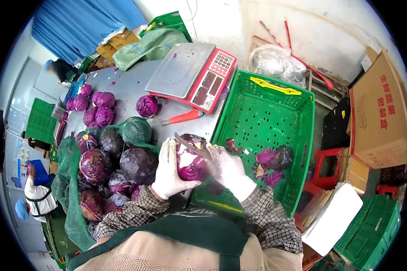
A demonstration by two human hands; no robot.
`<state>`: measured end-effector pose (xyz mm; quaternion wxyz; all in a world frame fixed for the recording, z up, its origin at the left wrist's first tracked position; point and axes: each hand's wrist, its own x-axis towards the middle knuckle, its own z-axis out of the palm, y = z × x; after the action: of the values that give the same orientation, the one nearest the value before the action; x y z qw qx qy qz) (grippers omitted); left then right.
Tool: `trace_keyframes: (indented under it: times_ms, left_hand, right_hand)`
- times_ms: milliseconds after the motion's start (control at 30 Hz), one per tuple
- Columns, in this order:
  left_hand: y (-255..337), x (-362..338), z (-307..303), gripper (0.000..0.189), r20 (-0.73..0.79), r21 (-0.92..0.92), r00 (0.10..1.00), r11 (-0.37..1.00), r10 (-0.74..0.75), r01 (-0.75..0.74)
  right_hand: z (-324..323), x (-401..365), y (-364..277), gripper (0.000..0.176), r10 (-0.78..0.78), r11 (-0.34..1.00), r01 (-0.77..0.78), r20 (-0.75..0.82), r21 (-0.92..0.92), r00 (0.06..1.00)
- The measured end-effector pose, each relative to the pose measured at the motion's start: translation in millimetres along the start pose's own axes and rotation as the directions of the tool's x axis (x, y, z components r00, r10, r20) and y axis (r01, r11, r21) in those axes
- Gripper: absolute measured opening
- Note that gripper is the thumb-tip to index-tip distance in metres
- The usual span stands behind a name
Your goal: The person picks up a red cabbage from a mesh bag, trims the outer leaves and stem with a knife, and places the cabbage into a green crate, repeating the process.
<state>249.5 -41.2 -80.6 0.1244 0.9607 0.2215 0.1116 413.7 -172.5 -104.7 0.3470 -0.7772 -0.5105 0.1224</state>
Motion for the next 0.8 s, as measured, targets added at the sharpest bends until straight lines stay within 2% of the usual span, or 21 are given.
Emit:
trace_keyframes:
  times_ms: [33,67,133,167,200,267,333,367,400,467,500,567,633,667,733,767,800]
  left_hand:
    - [-1.1,-0.6,0.6,0.135,-0.014,-0.003,1.0,1.0,-0.001,0.001]
    - [-2.1,-2.2,1.7,0.135,-0.026,-0.008,1.0,1.0,-0.001,0.001]
    - [-3.8,-4.1,2.0,0.133,-0.034,-0.033,0.999,0.999,0.001,-0.002]
    - [-5.0,-3.5,0.1,0.131,-0.031,-0.052,0.999,0.999,0.004,-0.005]
    - [-7.0,-3.0,-1.9,0.128,-0.028,-0.071,1.0,0.997,0.01,-0.012]
    - [-14.7,-3.6,-9.1,0.132,0.056,-0.066,0.998,0.998,-0.008,0.012]
    - [-24.0,-6.5,-25.2,0.133,0.158,-0.033,0.986,0.998,-0.048,0.053]
    - [-34.8,-4.8,-34.5,0.133,0.22,-0.063,0.975,0.997,-0.031,0.046]
    - [-50.0,-4.1,-36.3,0.126,0.2,-0.247,0.98,0.968,0.013,0.037]
    - [-47.9,8.2,-38.2,0.119,0.192,-0.336,0.977,0.929,-0.095,0.156]
    - [-26.0,9.3,-41.2,0.113,0.174,-0.627,0.968,0.739,-0.179,0.249]
    - [-68.3,-6.8,-0.8,0.109,0.084,-0.526,0.974,0.821,-0.21,0.222]
    - [-77.0,-12.9,4.1,0.108,0.084,-0.536,0.956,0.796,-0.28,0.28]
    - [-76.4,-12.9,3.7,0.109,0.089,-0.641,0.948,0.711,-0.306,0.289]
    - [-70.1,-9.7,2.8,0.109,0.102,-0.816,0.93,0.505,-0.353,0.281]
    - [-68.6,-8.5,0.3,0.109,0.105,-0.798,0.93,0.528,-0.352,0.29]
    - [-68.1,-8.2,0.2,0.109,0.075,-0.723,0.937,0.628,-0.342,0.287]
  right_hand:
    - [0.3,6.0,2.3,0.043,-0.031,0.994,0.026,-0.037,-0.11,0.999]
    - [1.2,17.6,3.7,0.03,0.062,0.989,-0.062,-0.005,-0.136,0.998]
    - [-3.3,33.9,14.4,0.015,0.027,0.999,-0.026,0.005,-0.038,1.0]
    - [3.7,41.6,23.4,0.006,0.1,0.994,-0.103,-0.072,-0.041,0.992]
    - [4.1,46.4,32.4,0.015,0.056,0.998,-0.059,-0.089,-0.033,0.994]
    - [3.5,43.5,25.2,0.011,0.103,0.993,-0.094,-0.144,0.068,0.984]
    - [-1.9,31.5,5.0,0.012,0.07,0.993,-0.068,-0.026,0.095,0.997]
    - [-12.3,26.2,-8.9,0.011,-0.074,0.985,0.082,-0.054,0.153,0.996]
    - [-10.5,27.0,-17.8,0.012,-0.041,0.997,0.04,0.012,0.068,0.999]
    - [-15.8,24.3,-38.9,0.014,-0.099,0.995,0.098,0.085,0.014,0.991]
    - [-18.0,26.3,-43.5,0.015,-0.118,0.992,0.11,0.156,0.06,0.981]
    - [-13.7,30.9,-30.2,0.015,-0.083,0.995,0.082,0.01,0.063,0.996]
    - [5.9,34.4,6.2,0.016,0.02,0.996,-0.012,-0.095,0.087,0.995]
    - [20.4,33.1,33.4,0.015,-0.069,0.992,0.093,-0.256,0.084,0.964]
    - [18.2,26.5,75.8,0.01,-0.012,0.971,0.102,-0.383,0.214,0.924]
    - [20.6,15.6,101.6,0.017,-0.019,0.989,-0.016,-0.232,-0.146,0.972]
    - [22.4,5.8,99.6,0.023,0.314,0.949,-0.31,-0.142,0.051,0.939]
